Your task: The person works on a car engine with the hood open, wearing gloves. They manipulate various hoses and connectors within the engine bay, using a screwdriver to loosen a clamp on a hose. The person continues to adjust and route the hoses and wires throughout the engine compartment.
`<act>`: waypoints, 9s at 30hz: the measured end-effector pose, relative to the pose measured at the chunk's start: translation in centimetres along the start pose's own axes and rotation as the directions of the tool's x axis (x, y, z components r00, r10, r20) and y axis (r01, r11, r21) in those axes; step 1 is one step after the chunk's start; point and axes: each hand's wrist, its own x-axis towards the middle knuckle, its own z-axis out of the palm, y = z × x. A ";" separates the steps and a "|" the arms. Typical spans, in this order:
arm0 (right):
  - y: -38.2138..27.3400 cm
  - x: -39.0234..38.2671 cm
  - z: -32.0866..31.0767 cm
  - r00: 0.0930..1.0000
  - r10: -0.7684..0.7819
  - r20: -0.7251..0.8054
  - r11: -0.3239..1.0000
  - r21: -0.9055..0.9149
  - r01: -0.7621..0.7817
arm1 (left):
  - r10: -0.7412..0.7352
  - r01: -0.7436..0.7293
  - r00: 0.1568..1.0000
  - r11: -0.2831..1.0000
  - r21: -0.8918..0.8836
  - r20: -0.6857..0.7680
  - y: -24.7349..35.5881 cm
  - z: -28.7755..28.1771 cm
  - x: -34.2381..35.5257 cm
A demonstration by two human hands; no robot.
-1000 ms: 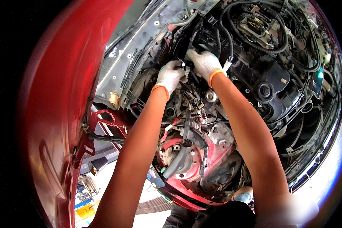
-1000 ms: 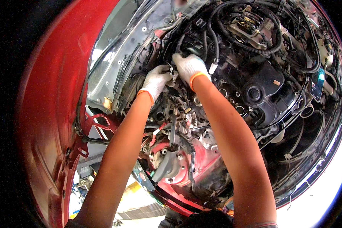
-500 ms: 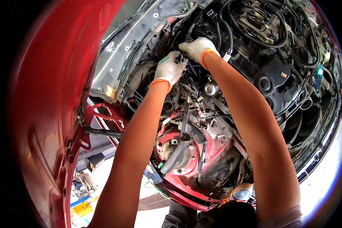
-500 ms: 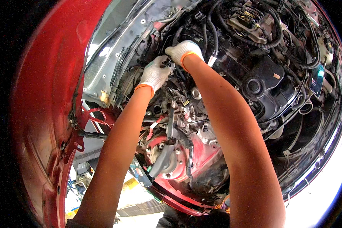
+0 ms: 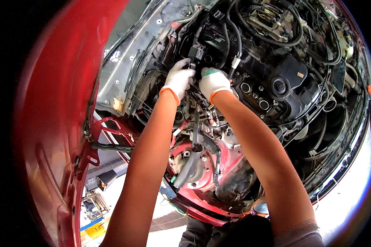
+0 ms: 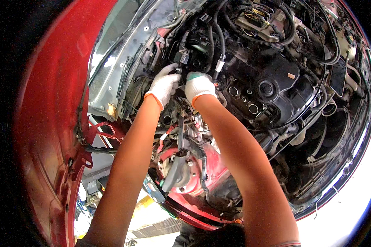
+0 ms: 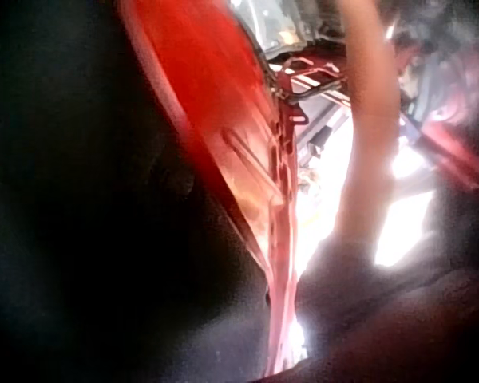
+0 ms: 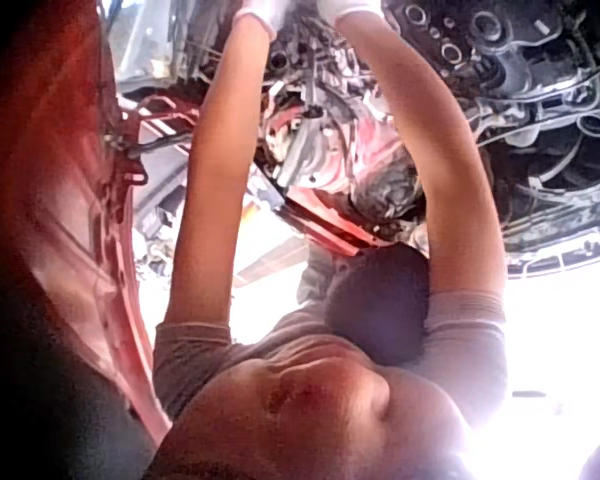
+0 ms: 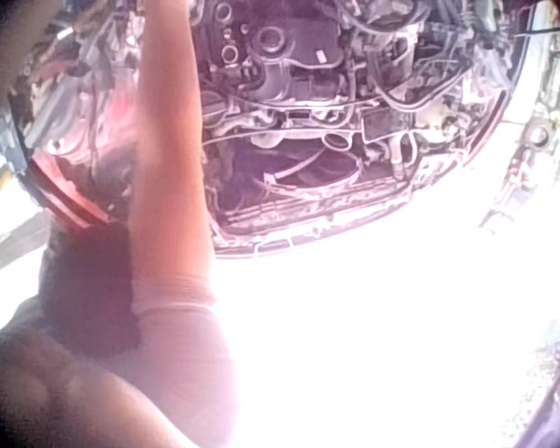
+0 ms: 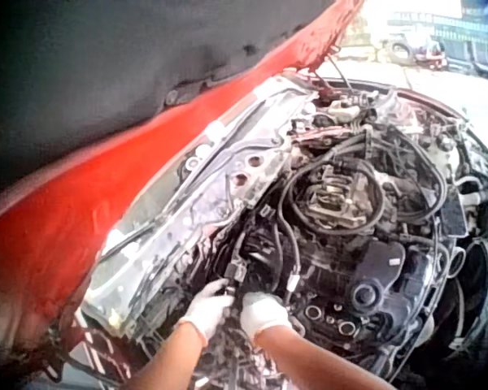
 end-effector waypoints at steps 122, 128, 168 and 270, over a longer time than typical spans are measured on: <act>3.7 6.4 -10.3 0.978 -0.115 0.175 0.863 0.505 0.011 | -0.159 0.155 0.987 0.821 0.550 -0.041 2.9 0.0 4.4; 0.2 4.2 -11.3 0.944 -0.151 0.294 0.898 0.439 0.007 | -0.225 0.225 0.974 0.974 0.033 -0.017 -0.4 -5.7 4.4; 3.3 5.8 -9.7 0.991 -0.066 0.119 0.822 0.570 -0.014 | -0.121 0.143 0.990 0.894 0.426 -0.079 3.6 0.2 1.9; 9.5 -1.7 -14.5 0.839 -0.542 -0.047 0.837 0.060 0.544 | 0.176 -0.114 0.964 0.952 0.285 -0.200 2.9 0.7 7.2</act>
